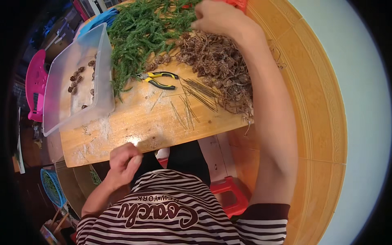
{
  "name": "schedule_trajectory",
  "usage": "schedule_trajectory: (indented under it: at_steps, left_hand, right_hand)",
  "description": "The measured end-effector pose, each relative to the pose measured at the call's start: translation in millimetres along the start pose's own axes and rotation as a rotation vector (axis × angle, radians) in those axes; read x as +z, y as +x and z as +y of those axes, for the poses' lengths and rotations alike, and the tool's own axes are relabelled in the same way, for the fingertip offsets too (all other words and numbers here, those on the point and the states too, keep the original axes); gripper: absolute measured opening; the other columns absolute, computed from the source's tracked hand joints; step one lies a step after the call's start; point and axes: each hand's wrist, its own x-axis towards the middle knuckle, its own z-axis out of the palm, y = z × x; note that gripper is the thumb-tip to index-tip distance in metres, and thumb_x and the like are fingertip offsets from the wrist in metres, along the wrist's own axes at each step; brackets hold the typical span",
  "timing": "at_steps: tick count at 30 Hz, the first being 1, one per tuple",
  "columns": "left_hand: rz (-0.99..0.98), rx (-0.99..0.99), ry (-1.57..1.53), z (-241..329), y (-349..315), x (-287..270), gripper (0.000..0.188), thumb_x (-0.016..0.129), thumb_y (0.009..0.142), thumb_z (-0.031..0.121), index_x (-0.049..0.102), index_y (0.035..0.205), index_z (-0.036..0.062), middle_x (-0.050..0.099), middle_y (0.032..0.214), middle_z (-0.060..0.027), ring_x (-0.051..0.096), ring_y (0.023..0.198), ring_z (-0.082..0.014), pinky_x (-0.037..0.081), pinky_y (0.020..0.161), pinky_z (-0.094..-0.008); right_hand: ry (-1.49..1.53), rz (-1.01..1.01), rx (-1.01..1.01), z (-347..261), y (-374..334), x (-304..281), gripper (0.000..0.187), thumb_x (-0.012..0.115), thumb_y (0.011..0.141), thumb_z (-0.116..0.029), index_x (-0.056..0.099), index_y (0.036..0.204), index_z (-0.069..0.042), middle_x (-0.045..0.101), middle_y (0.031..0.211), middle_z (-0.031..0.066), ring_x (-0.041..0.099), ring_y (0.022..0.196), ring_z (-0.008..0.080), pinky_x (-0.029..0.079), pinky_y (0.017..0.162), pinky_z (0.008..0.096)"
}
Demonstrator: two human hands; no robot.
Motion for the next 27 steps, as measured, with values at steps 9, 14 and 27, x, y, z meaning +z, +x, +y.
schedule_trajectory:
  at_steps: [9, 14, 27]
  left_hand:
    - [0.107, -0.110, -0.077, -22.8, 100.5, 14.1, 0.009, 0.060, 0.086, 0.007, 0.058, 0.087, -0.0017, 0.055, 0.070, -0.0074, 0.049, 0.055, -0.0131, 0.039, 0.048, -0.0246]
    - [0.180, -0.161, -0.067, -36.0, 155.5, 14.0, 0.014, 0.060, 0.086, 0.011, 0.058, 0.089, -0.0023, 0.056, 0.072, -0.0085, 0.051, 0.060, -0.0145, 0.041, 0.053, -0.0260]
    - [0.112, -0.109, 0.176, -70.2, 235.1, 44.7, 0.031, 0.059, 0.085, 0.020, 0.055, 0.108, -0.0008, 0.062, 0.088, -0.0132, 0.060, 0.077, -0.0255, 0.048, 0.069, -0.0375]
  right_hand:
    - [-0.124, -0.030, -0.003, 21.1, 25.4, 46.3, 0.029, 0.065, 0.082, -0.030, 0.063, 0.083, -0.001, 0.063, 0.070, 0.0127, 0.063, 0.072, 0.0290, 0.048, 0.067, 0.0401]
    - [-0.084, 0.062, -0.008, 35.4, 19.9, 40.6, 0.027, 0.064, 0.085, -0.025, 0.060, 0.075, 0.000, 0.058, 0.061, 0.0079, 0.058, 0.061, 0.0200, 0.044, 0.058, 0.0373]
    - [0.621, 0.098, 0.161, 1.6, -23.3, 0.9, 0.026, 0.062, 0.088, -0.017, 0.057, 0.066, -0.003, 0.050, 0.056, -0.0009, 0.044, 0.053, 0.0074, 0.036, 0.050, 0.0258]
